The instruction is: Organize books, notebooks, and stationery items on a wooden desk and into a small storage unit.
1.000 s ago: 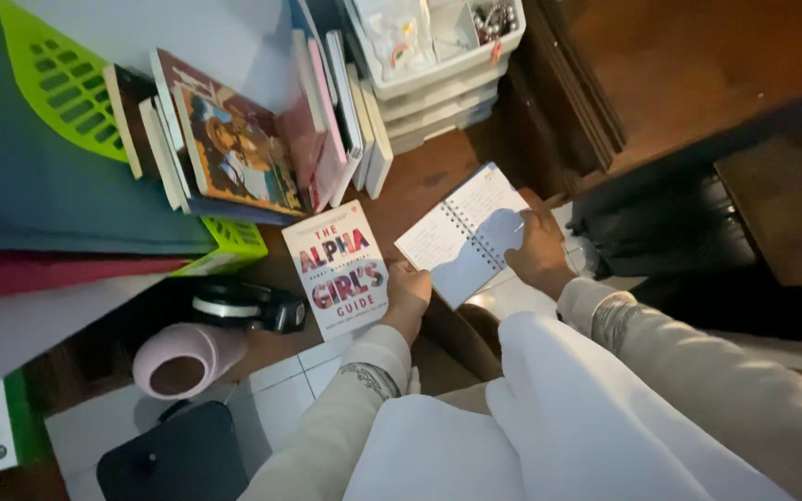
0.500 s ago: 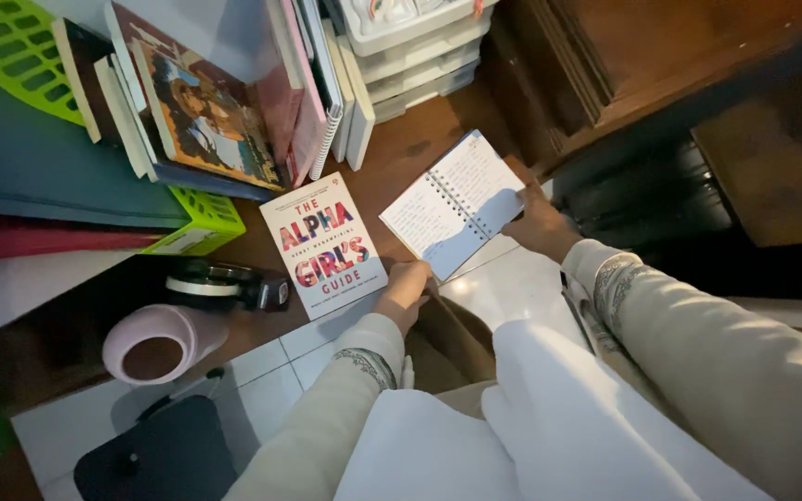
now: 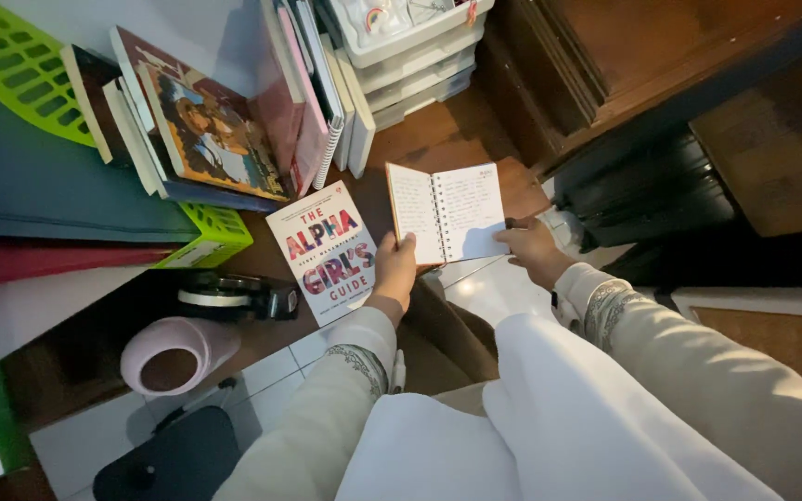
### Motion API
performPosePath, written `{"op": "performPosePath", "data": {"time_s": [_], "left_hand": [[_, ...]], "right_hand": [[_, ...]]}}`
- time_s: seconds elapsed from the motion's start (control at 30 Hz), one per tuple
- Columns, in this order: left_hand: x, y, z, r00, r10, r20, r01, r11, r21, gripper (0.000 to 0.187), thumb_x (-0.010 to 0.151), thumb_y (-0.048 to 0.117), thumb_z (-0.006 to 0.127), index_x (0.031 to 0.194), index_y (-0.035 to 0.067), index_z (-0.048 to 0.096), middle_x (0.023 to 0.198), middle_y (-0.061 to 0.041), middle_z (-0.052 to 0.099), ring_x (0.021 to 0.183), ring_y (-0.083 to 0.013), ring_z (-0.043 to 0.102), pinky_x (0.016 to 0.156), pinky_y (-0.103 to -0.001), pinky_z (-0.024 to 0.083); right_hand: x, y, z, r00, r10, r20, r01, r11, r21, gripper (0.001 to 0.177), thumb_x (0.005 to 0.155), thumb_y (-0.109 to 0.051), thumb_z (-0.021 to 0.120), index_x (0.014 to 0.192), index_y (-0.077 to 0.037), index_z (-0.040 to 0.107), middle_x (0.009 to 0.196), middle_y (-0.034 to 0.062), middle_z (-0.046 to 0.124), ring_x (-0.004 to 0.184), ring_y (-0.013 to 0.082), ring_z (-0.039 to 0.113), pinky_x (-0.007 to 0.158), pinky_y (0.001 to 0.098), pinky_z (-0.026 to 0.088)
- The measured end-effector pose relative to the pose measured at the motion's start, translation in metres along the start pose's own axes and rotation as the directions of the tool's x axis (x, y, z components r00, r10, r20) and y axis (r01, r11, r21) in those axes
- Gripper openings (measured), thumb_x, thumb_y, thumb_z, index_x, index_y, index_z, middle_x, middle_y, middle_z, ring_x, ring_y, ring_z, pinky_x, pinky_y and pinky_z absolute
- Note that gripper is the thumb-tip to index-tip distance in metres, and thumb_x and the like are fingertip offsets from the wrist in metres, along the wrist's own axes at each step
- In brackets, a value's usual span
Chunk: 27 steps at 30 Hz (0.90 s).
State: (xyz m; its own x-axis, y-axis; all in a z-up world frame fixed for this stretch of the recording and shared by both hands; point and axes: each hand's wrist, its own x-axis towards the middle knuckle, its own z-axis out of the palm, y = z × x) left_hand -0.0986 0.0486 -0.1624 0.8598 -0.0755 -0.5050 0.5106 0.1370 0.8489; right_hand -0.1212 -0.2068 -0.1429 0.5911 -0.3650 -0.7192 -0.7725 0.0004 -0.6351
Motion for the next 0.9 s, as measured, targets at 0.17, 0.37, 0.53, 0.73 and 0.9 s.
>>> {"op": "performPosePath", "data": {"time_s": [0.17, 0.37, 0.53, 0.73, 0.9], "left_hand": [[-0.031, 0.065, 0.010, 0.989, 0.142, -0.033, -0.133, 0.970, 0.204, 0.034, 0.101, 0.021, 0.054, 0.128, 0.003, 0.063, 0.115, -0.018, 0.073, 0.099, -0.0255, 0.072, 0.086, -0.036, 0.056], [-0.082, 0.125, 0.030, 0.925, 0.381, -0.018, -0.347, 0.860, 0.375, 0.038, 0.099, 0.022, 0.056, 0.133, 0.006, 0.063, 0.115, -0.017, 0.070, 0.104, -0.0283, 0.071, 0.090, -0.038, 0.055], [-0.117, 0.153, 0.043, 0.753, 0.646, 0.126, -0.635, 0.662, 0.398, 0.056, 0.093, 0.025, 0.063, 0.145, 0.006, 0.053, 0.132, -0.020, 0.060, 0.124, -0.0329, 0.061, 0.104, -0.041, 0.051], [-0.147, 0.185, 0.051, 0.758, 0.589, 0.280, -0.649, 0.644, 0.404, 0.073, 0.095, 0.033, 0.076, 0.153, 0.003, 0.042, 0.157, -0.036, 0.023, 0.145, -0.0492, 0.031, 0.113, -0.051, 0.033], [-0.121, 0.164, 0.049, 0.767, 0.624, 0.149, -0.639, 0.721, 0.269, 0.080, 0.092, 0.026, 0.079, 0.155, 0.002, 0.035, 0.161, -0.027, 0.036, 0.148, -0.0386, 0.038, 0.118, -0.047, 0.034]], "right_hand": [[-0.059, -0.034, 0.015, 0.979, -0.069, 0.191, 0.049, 0.993, 0.111, 0.052, 0.095, -0.031, 0.068, 0.139, -0.006, 0.057, 0.118, 0.0098, 0.067, 0.095, 0.0174, 0.060, 0.079, 0.0354, 0.047], [-0.109, -0.069, 0.025, 0.939, -0.192, 0.287, 0.033, 0.877, 0.479, 0.045, 0.101, -0.018, 0.056, 0.141, -0.002, 0.044, 0.134, 0.0156, 0.064, 0.120, 0.0301, 0.067, 0.102, 0.0472, 0.055], [-0.160, -0.099, 0.024, 0.903, -0.337, 0.265, 0.160, 0.839, 0.520, 0.045, 0.099, -0.017, 0.056, 0.139, -0.003, 0.043, 0.133, 0.0177, 0.062, 0.116, 0.0323, 0.067, 0.096, 0.0514, 0.059], [-0.184, -0.105, 0.019, 0.858, -0.462, 0.223, 0.285, 0.790, 0.543, 0.048, 0.096, -0.016, 0.054, 0.143, -0.012, 0.046, 0.134, 0.0114, 0.062, 0.115, 0.0269, 0.068, 0.094, 0.0482, 0.059], [-0.224, -0.124, 0.012, 0.880, -0.414, 0.233, 0.221, 0.791, 0.571, 0.047, 0.100, -0.037, 0.047, 0.143, -0.016, 0.048, 0.129, 0.0080, 0.063, 0.106, 0.0202, 0.069, 0.092, 0.0424, 0.057]]}}
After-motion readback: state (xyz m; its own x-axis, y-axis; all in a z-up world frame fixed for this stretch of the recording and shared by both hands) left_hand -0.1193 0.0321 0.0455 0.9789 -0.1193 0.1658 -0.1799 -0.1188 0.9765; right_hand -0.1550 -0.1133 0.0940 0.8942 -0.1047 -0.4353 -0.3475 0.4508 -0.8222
